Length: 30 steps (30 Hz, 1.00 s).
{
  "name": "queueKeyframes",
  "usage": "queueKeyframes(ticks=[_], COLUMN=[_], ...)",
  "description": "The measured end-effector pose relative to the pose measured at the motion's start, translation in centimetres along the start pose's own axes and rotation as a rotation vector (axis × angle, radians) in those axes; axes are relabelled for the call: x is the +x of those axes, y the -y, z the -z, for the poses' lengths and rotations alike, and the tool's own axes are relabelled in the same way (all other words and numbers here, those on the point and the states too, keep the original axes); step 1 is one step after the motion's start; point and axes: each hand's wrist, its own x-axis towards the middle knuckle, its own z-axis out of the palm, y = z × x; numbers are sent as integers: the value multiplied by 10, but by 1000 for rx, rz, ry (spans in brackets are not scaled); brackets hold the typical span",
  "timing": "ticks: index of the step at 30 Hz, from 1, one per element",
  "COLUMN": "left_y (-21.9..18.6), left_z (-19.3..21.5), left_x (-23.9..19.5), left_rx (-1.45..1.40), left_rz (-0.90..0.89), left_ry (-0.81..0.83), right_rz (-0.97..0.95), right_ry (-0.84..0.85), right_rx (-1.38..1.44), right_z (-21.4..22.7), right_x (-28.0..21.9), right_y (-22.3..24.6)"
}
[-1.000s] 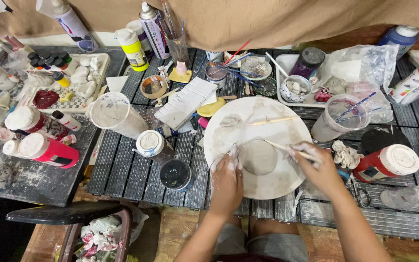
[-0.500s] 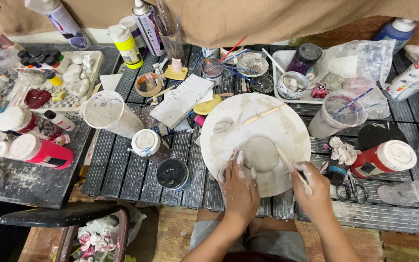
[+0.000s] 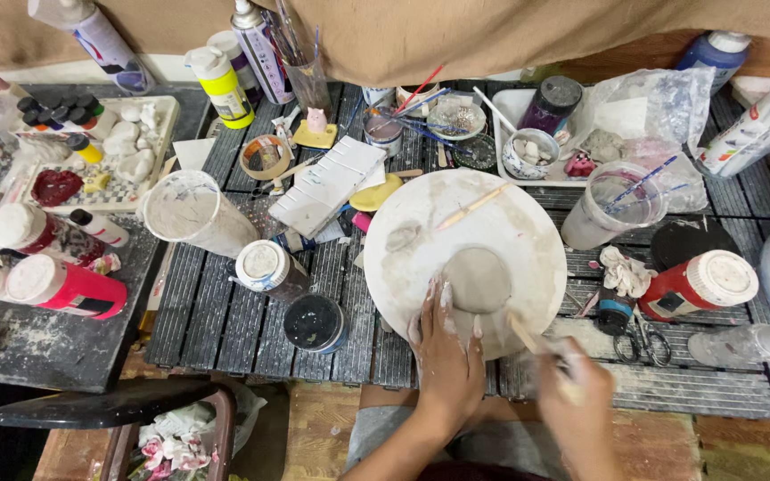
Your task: The person shapes a lump of clay on a rotating pottery wheel using a wooden stick and a yellow sponge. They smooth the surface and edges of the clay piece while rotating the wheel.
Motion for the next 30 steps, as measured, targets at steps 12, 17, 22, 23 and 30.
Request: queueKeyframes(ticks=[12,17,22,23,30], left_y=[37,44,40,38,36], left_z=[9,-5,-6,-3,14], left_x=[87,83,80,80,100], left_rx=[-106,-176,-168,-178,-153], left_rz=[-233,-212,-175,-172,-143], left_ry=[181,164,163,177,345], right_rz=[155,465,371,219,-46], right_ry=[-89,-121,-88,-27,-200], right_rx=[-99,-160,-162,-145,-108], right_z=[-1,-13,-14,-12,18], right_x=[48,18,-2,-6,18], right_y=[-16,-4,5,6,-4])
